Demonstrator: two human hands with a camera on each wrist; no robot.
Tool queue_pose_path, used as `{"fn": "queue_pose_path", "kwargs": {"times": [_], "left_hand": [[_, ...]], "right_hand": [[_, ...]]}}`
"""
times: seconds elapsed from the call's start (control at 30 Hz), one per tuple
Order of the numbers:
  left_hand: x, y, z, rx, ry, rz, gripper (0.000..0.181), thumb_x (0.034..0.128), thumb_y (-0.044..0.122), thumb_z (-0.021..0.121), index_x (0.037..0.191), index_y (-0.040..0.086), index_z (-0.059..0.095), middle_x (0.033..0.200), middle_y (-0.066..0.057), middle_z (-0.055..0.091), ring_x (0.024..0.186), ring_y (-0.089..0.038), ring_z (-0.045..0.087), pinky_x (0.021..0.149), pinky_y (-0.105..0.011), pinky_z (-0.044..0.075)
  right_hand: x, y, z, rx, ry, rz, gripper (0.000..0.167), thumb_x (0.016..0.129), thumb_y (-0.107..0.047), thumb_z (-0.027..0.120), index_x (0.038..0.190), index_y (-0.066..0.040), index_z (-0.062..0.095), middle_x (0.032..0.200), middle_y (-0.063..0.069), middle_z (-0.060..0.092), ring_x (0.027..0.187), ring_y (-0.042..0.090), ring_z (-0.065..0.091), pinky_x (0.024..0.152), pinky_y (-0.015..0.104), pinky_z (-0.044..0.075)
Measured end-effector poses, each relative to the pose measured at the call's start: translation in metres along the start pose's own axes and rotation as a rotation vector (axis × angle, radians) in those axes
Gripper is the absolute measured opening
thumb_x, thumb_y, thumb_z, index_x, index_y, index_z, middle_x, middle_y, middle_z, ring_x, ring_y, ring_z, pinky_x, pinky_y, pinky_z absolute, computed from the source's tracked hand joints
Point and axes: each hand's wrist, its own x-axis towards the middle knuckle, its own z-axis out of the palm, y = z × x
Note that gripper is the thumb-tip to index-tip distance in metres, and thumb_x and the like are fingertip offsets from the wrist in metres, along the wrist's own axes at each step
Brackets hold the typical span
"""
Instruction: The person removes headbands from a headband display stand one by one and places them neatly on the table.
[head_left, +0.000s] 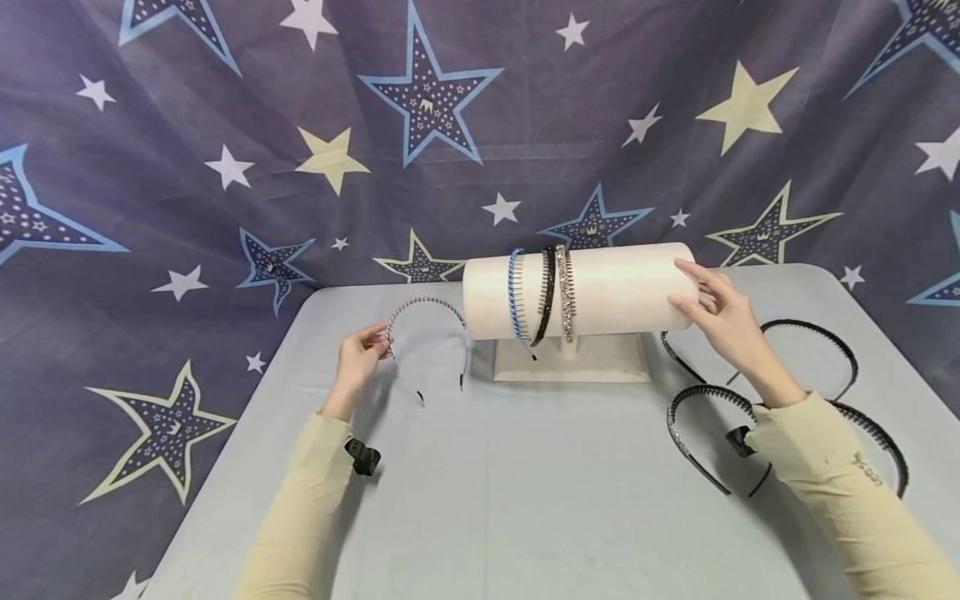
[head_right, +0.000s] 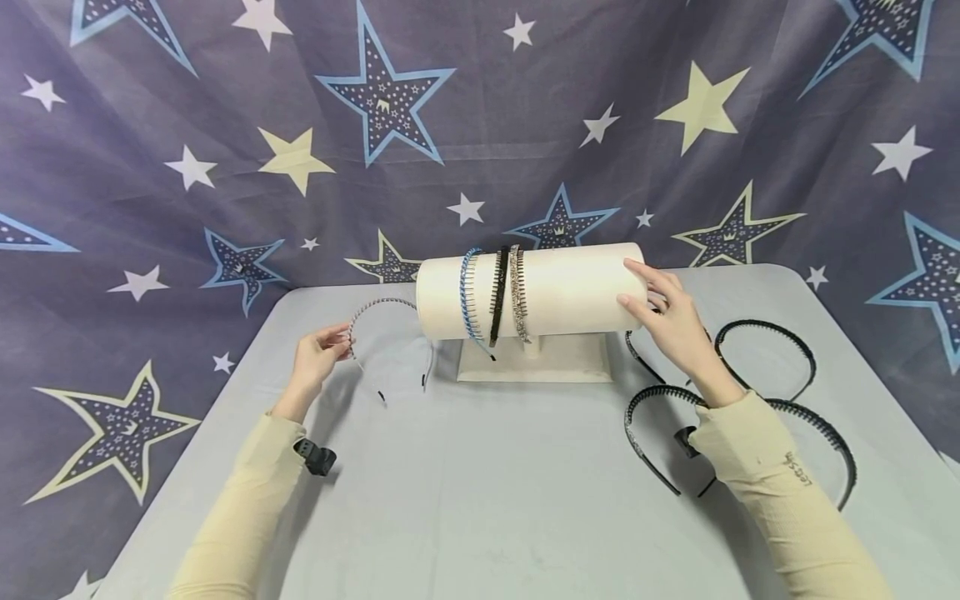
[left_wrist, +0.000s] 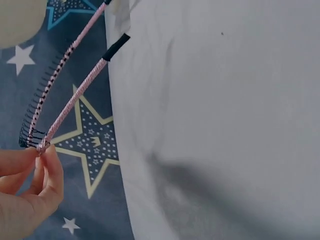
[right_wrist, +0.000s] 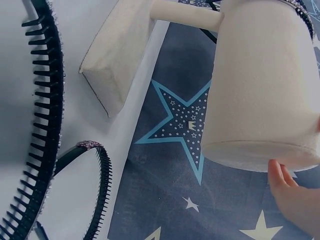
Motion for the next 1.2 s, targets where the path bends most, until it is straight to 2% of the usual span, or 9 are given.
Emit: {"fn": "queue_pose_path", "kwargs": {"times": [0.33, 0.47, 0.6, 0.7, 0.77, 0.87, 0.93, 1.07, 1.2], "left_hand": [[0.013, -0.013, -0.007, -0.004, -0.109, -0.045, 0.035, 0.0843, -0.01, 0.047, 0.119, -0.012, 0.048, 0.086, -0.016, 0.056, 0.064, -0.004, 0.055, 0.067, -0.019, 0.056], [0.041, -0.057, -0.012, -0.091, -0.179, -0.003, 0.035, 0.0833, -0.004, 0.054, 0.118, -0.004, 0.054, 0.086, -0.016, 0.06, 0.069, -0.014, 0.06, 0.07, -0.029, 0.057], [0.072, -0.108, -0.017, -0.195, -0.251, 0.075, 0.033, 0.0805, 0.002, 0.061, 0.114, 0.005, 0.06, 0.081, -0.009, 0.063, 0.069, -0.014, 0.062, 0.062, -0.025, 0.057], [0.068, -0.1, -0.014, -0.093, -0.214, 0.042, 0.034, 0.0818, 0.0, 0.059, 0.115, 0.001, 0.058, 0.084, -0.012, 0.063, 0.07, -0.015, 0.061, 0.064, -0.027, 0.057], [0.056, -0.081, -0.011, -0.019, -0.204, -0.002, 0.034, 0.0836, -0.003, 0.054, 0.118, -0.004, 0.054, 0.089, -0.017, 0.062, 0.072, -0.018, 0.061, 0.068, -0.031, 0.057], [0.068, -0.103, -0.01, -0.067, -0.205, 0.06, 0.03, 0.0818, -0.002, 0.057, 0.111, 0.004, 0.062, 0.082, -0.012, 0.063, 0.067, -0.016, 0.063, 0.061, -0.025, 0.057], [0.086, -0.132, -0.011, -0.145, -0.228, 0.121, 0.028, 0.0794, 0.001, 0.062, 0.104, 0.013, 0.067, 0.076, -0.005, 0.063, 0.062, -0.013, 0.062, 0.054, -0.02, 0.055], [0.117, -0.179, -0.009, -0.168, -0.217, 0.085, 0.029, 0.0785, 0.003, 0.064, 0.102, 0.019, 0.068, 0.075, -0.003, 0.064, 0.062, -0.013, 0.062, 0.053, -0.021, 0.055], [0.118, -0.18, -0.007, -0.106, -0.203, 0.009, 0.03, 0.0819, -0.001, 0.058, 0.11, 0.007, 0.063, 0.083, -0.012, 0.064, 0.066, -0.019, 0.062, 0.057, -0.028, 0.056]], "right_hand": [[0.003, 0.012, -0.001, -0.014, 0.007, -0.004, 0.046, 0.084, 0.002, 0.055, 0.129, 0.003, 0.042, 0.107, -0.001, 0.038, 0.098, -0.003, 0.045, 0.084, 0.004, 0.043], [0.006, 0.025, -0.002, -0.018, 0.006, -0.001, 0.048, 0.084, 0.0, 0.056, 0.13, -0.001, 0.042, 0.108, -0.001, 0.037, 0.098, -0.003, 0.046, 0.084, 0.005, 0.043], [0.007, 0.029, -0.002, -0.014, 0.002, 0.003, 0.049, 0.084, -0.001, 0.057, 0.131, -0.003, 0.042, 0.108, 0.0, 0.037, 0.099, -0.003, 0.046, 0.083, 0.005, 0.044], [0.007, 0.027, -0.002, -0.019, 0.0, 0.008, 0.049, 0.084, -0.002, 0.057, 0.131, -0.003, 0.042, 0.107, 0.0, 0.037, 0.099, -0.003, 0.046, 0.084, 0.005, 0.043], [0.006, 0.024, -0.002, -0.021, 0.002, 0.01, 0.048, 0.084, -0.001, 0.056, 0.13, -0.002, 0.042, 0.106, 0.0, 0.037, 0.098, -0.003, 0.046, 0.084, 0.004, 0.043], [0.003, 0.013, -0.002, -0.02, 0.008, 0.01, 0.047, 0.084, 0.0, 0.055, 0.129, 0.001, 0.042, 0.105, 0.0, 0.038, 0.097, -0.004, 0.045, 0.083, 0.004, 0.043], [0.001, 0.005, -0.001, -0.018, 0.011, 0.007, 0.046, 0.085, 0.001, 0.055, 0.128, 0.004, 0.042, 0.104, 0.001, 0.038, 0.097, -0.004, 0.045, 0.083, 0.004, 0.043], [0.0, 0.001, 0.0, -0.021, 0.014, 0.006, 0.045, 0.085, 0.001, 0.054, 0.128, 0.005, 0.042, 0.104, 0.001, 0.038, 0.097, -0.004, 0.045, 0.085, 0.004, 0.042], [0.002, 0.014, -0.001, -0.019, 0.015, 0.01, 0.047, 0.084, 0.0, 0.056, 0.129, 0.002, 0.042, 0.105, 0.0, 0.038, 0.097, -0.004, 0.046, 0.085, 0.004, 0.042]]}}
